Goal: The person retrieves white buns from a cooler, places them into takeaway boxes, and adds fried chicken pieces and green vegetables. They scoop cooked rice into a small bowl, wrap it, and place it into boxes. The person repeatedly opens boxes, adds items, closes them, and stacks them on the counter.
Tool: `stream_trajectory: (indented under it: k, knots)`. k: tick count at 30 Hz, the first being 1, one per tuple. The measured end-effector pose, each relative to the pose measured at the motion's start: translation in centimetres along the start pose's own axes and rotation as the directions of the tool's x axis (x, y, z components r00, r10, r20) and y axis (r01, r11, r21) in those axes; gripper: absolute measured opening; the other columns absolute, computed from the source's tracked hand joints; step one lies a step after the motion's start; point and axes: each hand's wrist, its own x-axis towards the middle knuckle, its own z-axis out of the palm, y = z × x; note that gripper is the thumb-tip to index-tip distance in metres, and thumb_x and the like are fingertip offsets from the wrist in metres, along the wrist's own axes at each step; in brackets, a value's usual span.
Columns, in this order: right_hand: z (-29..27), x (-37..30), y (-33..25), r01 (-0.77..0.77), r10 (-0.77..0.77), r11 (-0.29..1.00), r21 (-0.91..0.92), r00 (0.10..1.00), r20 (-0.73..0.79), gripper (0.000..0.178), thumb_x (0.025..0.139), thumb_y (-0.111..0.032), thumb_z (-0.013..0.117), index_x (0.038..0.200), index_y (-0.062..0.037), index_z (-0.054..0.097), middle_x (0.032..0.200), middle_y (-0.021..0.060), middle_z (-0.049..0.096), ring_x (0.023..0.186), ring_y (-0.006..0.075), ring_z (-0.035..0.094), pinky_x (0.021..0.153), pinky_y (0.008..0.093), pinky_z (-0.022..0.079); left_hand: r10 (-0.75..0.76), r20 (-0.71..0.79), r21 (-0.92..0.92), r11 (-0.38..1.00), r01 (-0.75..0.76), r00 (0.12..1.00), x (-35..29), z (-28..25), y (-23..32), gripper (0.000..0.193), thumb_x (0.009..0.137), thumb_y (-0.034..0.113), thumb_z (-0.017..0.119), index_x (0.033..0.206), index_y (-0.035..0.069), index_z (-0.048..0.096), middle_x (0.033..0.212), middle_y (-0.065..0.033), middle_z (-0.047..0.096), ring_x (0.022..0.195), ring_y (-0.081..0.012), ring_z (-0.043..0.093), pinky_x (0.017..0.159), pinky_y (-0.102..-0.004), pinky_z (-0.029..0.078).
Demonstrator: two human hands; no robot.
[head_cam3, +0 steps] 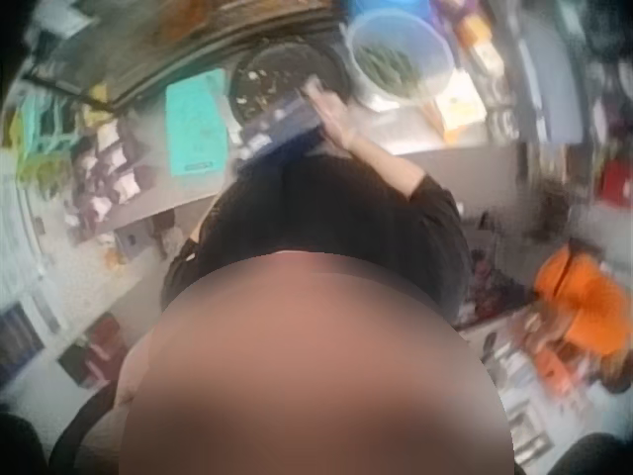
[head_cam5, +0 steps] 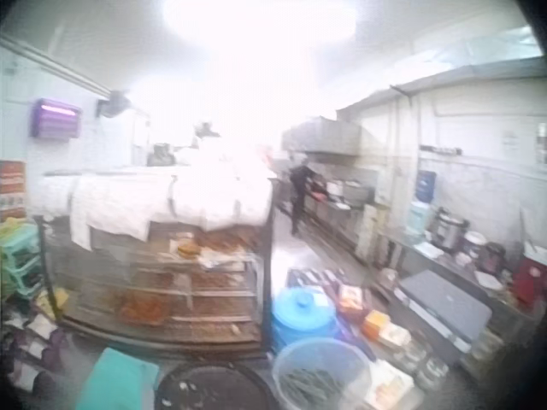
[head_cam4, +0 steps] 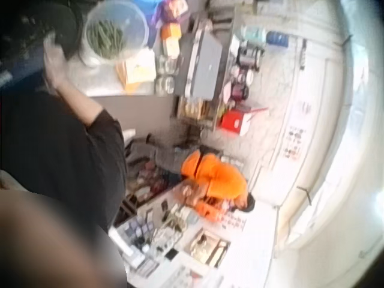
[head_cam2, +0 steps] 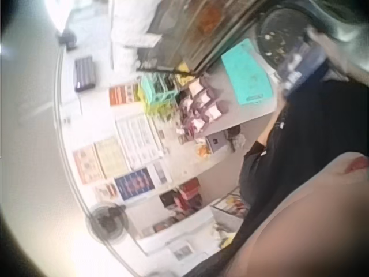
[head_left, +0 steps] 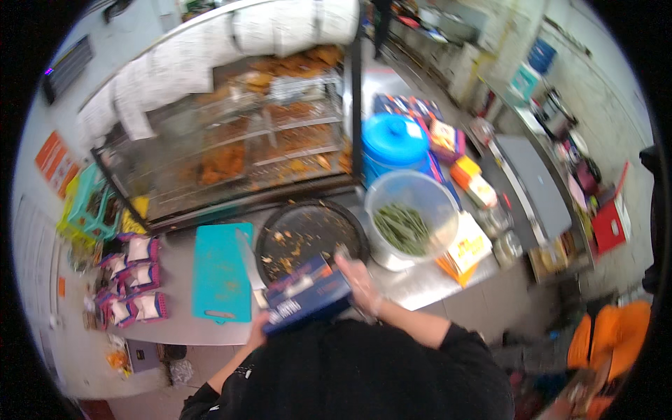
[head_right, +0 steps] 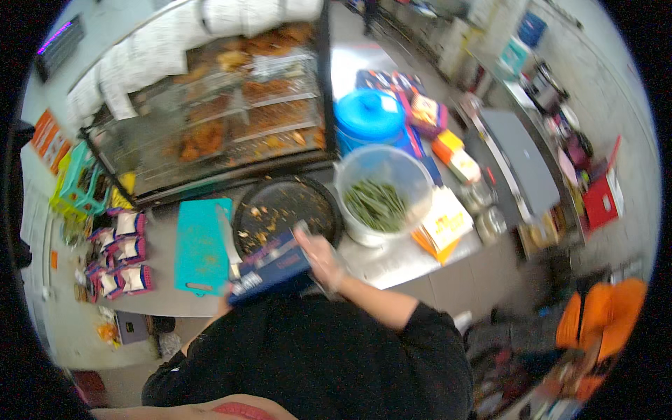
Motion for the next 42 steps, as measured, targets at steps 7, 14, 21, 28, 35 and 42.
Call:
stream_trajectory:
  k: [7,14,21,28,35,42]
  knots:
    - [-19.1,4.1,-10.1,0.575,-0.739,0.673,-0.465,0.549,-0.39,0.032,0.101,-0.028,0.055,0.119,-0.0038,0.065,0.109,0.0065,0.066,0.099,0.0211,0.062,0.087,0.0362,0.05,0.48,0.289,0.138,0.835,-0.532,0.828,5.3,3.6,11.2,0.046,0.082,0.044,0.07,0.1,0.003,0.06,0.104,-0.0132,0.062,0.1,-0.0247,0.061,0.091,-0.037,0.05]
    - [-45.2,12.6,5.5,-0.628,0.301,0.704,-0.333,0.687,-0.661,0.083,0.08,-0.064,0.072,0.136,-0.005,0.057,0.12,0.0259,0.066,0.093,0.0409,0.071,0.081,0.0551,0.056,0.632,0.025,0.888,0.342,-0.307,0.775,1.9,6.7,14.4,0.014,0.089,0.008,0.066,0.092,-0.004,0.06,0.092,-0.0077,0.056,0.096,-0.0218,0.054,0.088,-0.0337,0.041]
    - [-47.2,18.3,16.7,-0.289,0.492,0.87,0.4,0.432,-0.756,0.028,0.081,-0.011,0.081,0.102,0.0,0.066,0.095,0.0122,0.07,0.069,0.0282,0.066,0.06,0.0426,0.057,0.745,0.052,0.992,-0.116,0.052,0.665,1.3,3.3,10.0,0.017,0.082,0.008,0.072,0.093,0.0,0.062,0.1,-0.0138,0.06,0.102,-0.0339,0.055,0.088,-0.0426,0.045]
    - [-46.4,14.5,2.6,-0.238,-0.626,0.741,-0.628,0.093,-0.774,0.033,0.095,-0.012,0.068,0.123,0.0038,0.061,0.111,0.0228,0.07,0.083,0.0364,0.068,0.079,0.042,0.054,0.849,0.277,0.904,-0.389,0.176,0.449,6.7,-0.7,15.2,0.036,0.078,0.008,0.077,0.112,0.005,0.067,0.124,-0.0123,0.063,0.124,-0.034,0.054,0.105,-0.0456,0.043]
    - [-12.7,4.0,-14.7,0.328,-0.534,0.121,-0.937,0.817,0.217,0.01,0.082,-0.015,0.071,0.086,-0.0071,0.069,0.076,0.0132,0.066,0.068,0.0322,0.065,0.063,0.0417,0.053,0.686,0.614,0.57,-0.043,-0.821,0.39,6.0,10.8,19.5,0.031,0.087,0.015,0.069,0.114,-0.001,0.069,0.116,-0.0157,0.071,0.111,-0.0319,0.066,0.097,-0.0403,0.049]
    - [9.3,2.5,0.3,0.093,0.164,0.965,-0.245,0.514,0.842,0.024,0.097,-0.031,0.061,0.1,-0.0071,0.064,0.098,0.0072,0.065,0.095,0.0212,0.062,0.087,0.0368,0.05,-0.619,0.476,0.433,0.783,0.446,0.625,2.4,4.5,11.9,0.085,0.101,0.069,0.029,0.156,0.005,0.033,0.156,-0.014,0.041,0.147,-0.0275,0.035,0.12,-0.044,0.03]
